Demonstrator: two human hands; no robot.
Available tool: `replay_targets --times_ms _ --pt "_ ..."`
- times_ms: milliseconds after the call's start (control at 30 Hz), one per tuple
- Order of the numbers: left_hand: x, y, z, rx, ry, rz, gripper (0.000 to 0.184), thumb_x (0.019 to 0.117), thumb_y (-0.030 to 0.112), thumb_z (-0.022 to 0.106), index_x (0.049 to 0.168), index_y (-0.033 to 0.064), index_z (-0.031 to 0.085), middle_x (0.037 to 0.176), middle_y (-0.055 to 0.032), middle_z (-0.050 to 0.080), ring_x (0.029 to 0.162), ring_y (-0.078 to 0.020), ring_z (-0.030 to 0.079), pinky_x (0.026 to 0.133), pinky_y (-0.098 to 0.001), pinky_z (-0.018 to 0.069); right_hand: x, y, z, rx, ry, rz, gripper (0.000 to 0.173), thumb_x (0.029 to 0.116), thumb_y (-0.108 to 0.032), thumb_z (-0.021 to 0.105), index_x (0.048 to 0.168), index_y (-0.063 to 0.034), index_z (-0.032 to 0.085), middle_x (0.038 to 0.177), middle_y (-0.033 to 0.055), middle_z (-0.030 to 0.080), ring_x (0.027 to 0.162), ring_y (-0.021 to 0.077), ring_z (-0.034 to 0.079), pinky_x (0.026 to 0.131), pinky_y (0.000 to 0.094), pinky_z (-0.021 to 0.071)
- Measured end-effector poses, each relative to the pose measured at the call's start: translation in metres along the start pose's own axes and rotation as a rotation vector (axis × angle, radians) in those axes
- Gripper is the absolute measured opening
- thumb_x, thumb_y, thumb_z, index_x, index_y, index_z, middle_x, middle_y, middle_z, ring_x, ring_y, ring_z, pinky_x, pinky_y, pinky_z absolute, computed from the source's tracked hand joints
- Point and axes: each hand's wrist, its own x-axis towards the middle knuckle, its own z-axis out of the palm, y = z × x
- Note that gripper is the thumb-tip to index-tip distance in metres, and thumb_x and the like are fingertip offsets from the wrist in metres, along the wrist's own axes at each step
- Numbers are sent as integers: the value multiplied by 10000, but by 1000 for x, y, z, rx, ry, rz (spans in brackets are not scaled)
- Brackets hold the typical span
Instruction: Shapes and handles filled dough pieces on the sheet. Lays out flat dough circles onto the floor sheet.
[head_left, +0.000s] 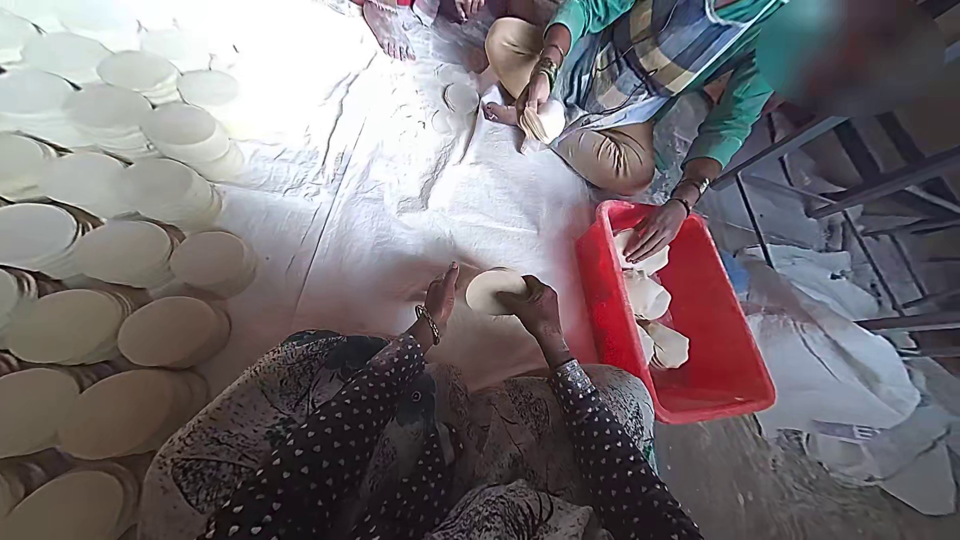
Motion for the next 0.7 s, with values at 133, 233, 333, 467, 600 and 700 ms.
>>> replay_targets --times_ms 133,233,333,467,600,700 --pt "-17 -2 4 102 -19 -20 639 1092 526 362 1331 -32 561 1386 -263 526 1291 -371 488 1056 -570 390 10 -1 42 -141 -101 -14 370 847 -318 837 1030 -19 719 951 237 708 946 438 686 777 651 520" --pt "-8 -2 -1 91 8 25 608 1104 491 343 1320 -27 576 1300 -237 577 1188 -324 536 991 -508 420 -7 -16 35 -97 42 -54 348 830 -255 833 1086 -47 723 933 198 728 895 404 703 763 625 531" --pt "4 -12 0 77 -16 32 624 1105 501 316 1377 -11 548 1349 -236 578 1227 -339 534 1012 -524 409 -9 -11 45 -197 -7 -4 441 825 -326 819 1149 -51 700 1007 188 731 976 391 701 852 612 527" --pt "-6 -6 2 69 -37 42 637 1100 521 314 1436 15 506 1442 -235 512 1307 -346 490 1057 -535 392 -4 -14 53 -155 -39 -16 391 858 -325 814 1089 -25 716 974 198 730 963 392 700 853 605 523" --pt "-2 -10 3 -42 -48 47 622 1108 479 330 1468 -10 467 1514 -242 448 1383 -346 443 1124 -535 362 -12 -16 50 -121 -30 41 476 833 -349 834 1196 -75 696 1033 188 736 993 389 704 862 611 532" --pt "-9 -11 8 -31 -31 84 644 1100 510 325 1408 -20 522 1451 -229 514 1334 -323 487 1111 -497 387 -3 -14 63 -130 -85 -19 351 861 -237 806 1152 -55 731 1035 199 739 1014 399 701 887 609 528"
